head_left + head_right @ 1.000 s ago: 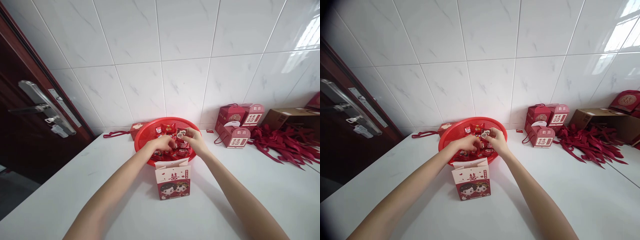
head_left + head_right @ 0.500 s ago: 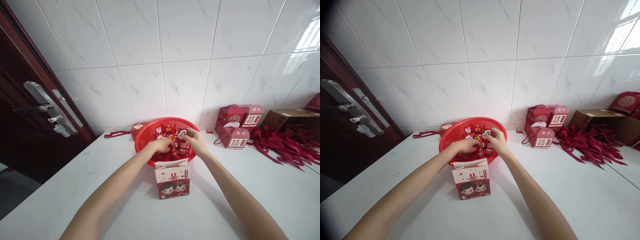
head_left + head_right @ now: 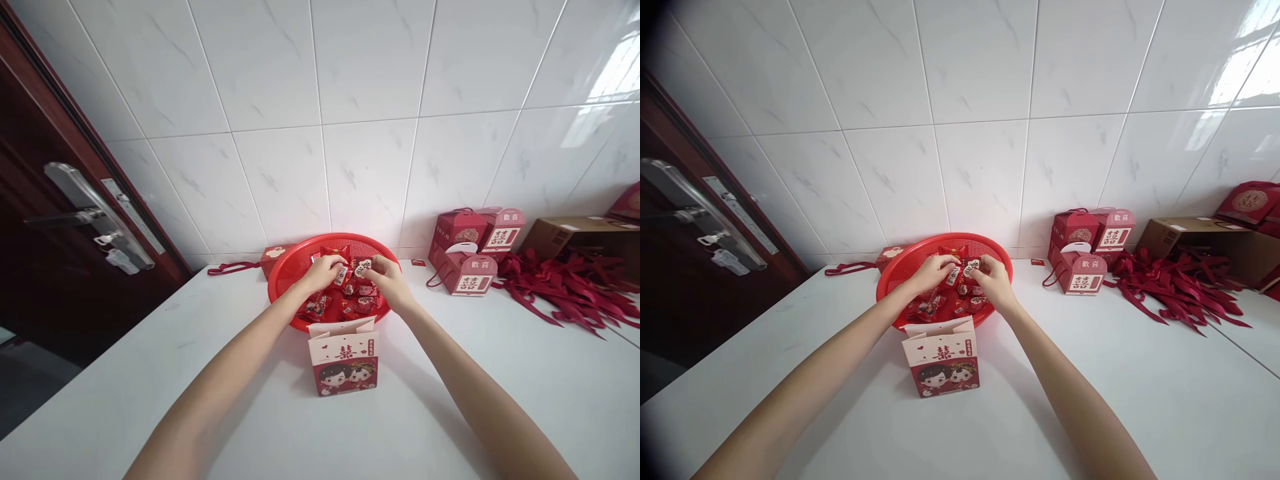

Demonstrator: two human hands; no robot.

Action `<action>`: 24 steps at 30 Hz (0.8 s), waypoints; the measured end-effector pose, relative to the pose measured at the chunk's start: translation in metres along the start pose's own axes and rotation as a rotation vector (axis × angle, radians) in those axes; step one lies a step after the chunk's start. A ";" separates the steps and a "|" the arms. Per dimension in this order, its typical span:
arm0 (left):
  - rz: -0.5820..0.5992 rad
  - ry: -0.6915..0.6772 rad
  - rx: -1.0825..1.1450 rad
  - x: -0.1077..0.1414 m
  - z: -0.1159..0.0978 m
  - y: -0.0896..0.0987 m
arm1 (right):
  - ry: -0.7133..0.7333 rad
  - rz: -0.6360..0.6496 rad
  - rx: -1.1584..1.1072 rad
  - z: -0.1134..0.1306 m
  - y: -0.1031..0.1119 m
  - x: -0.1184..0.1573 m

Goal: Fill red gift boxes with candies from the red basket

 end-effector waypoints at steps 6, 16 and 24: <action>-0.097 -0.003 0.068 -0.004 0.001 0.007 | -0.007 -0.002 0.020 -0.001 0.000 0.000; -0.262 -0.006 0.210 -0.001 -0.001 0.023 | 0.041 0.105 0.085 0.006 -0.008 0.006; -0.304 -0.027 0.273 -0.002 -0.004 0.027 | 0.020 0.077 0.113 0.004 -0.007 0.005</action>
Point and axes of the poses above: each hand's wrist, its own x-axis away from the middle knuckle, its own y-axis out of the back of the hand, z = x × y, the point moved 9 cm from there along -x, towards the middle knuckle, and after that the axes turned 14 degrees about -z, right-handed, at the moved point
